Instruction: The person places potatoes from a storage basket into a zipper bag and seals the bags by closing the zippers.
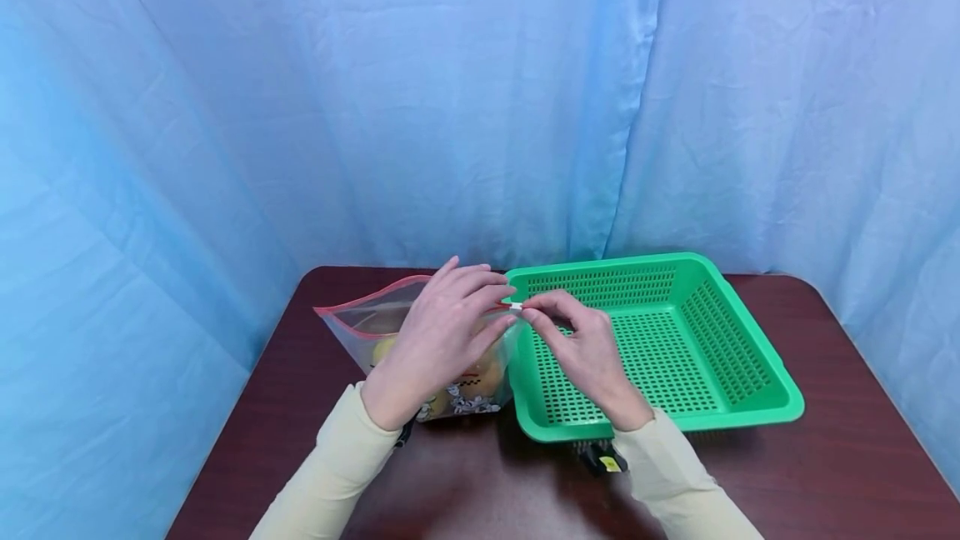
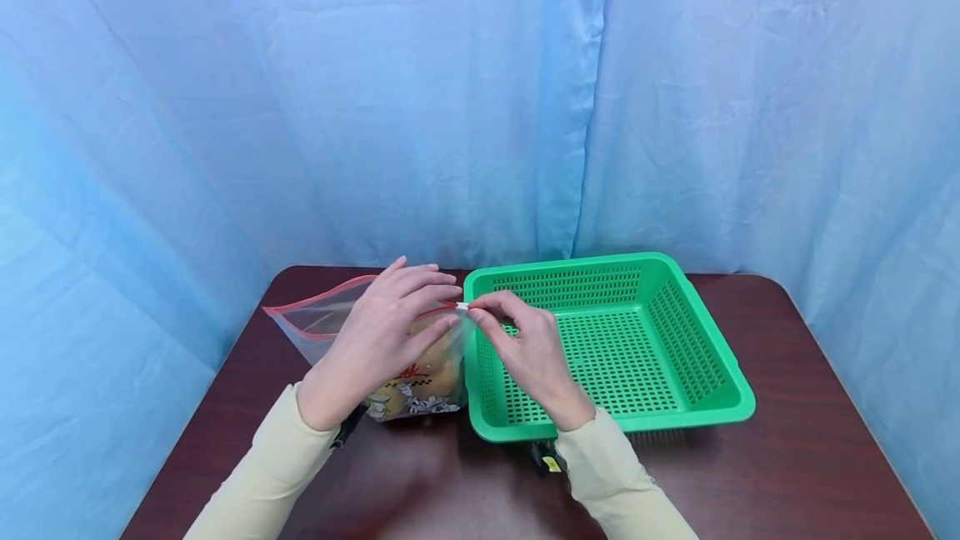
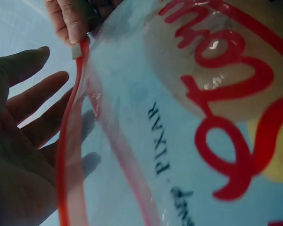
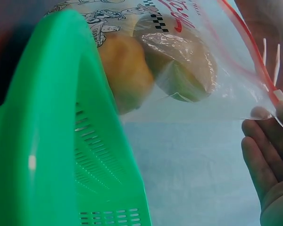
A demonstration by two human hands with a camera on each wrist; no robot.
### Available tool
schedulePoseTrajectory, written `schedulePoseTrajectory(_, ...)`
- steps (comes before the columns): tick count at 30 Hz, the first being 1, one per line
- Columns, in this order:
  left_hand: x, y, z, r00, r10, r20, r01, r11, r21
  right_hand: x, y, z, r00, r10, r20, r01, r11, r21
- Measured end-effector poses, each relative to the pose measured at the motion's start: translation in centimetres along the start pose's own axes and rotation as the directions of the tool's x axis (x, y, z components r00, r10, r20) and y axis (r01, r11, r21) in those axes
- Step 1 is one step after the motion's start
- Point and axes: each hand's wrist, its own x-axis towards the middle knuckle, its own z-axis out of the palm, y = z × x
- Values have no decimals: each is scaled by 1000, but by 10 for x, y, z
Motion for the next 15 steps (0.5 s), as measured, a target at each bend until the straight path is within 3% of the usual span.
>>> schedulePoseTrajectory(15,5,-2,11,1000,27,1,-27,999,43,-2,0,2,997,-44,-66,45,999,12)
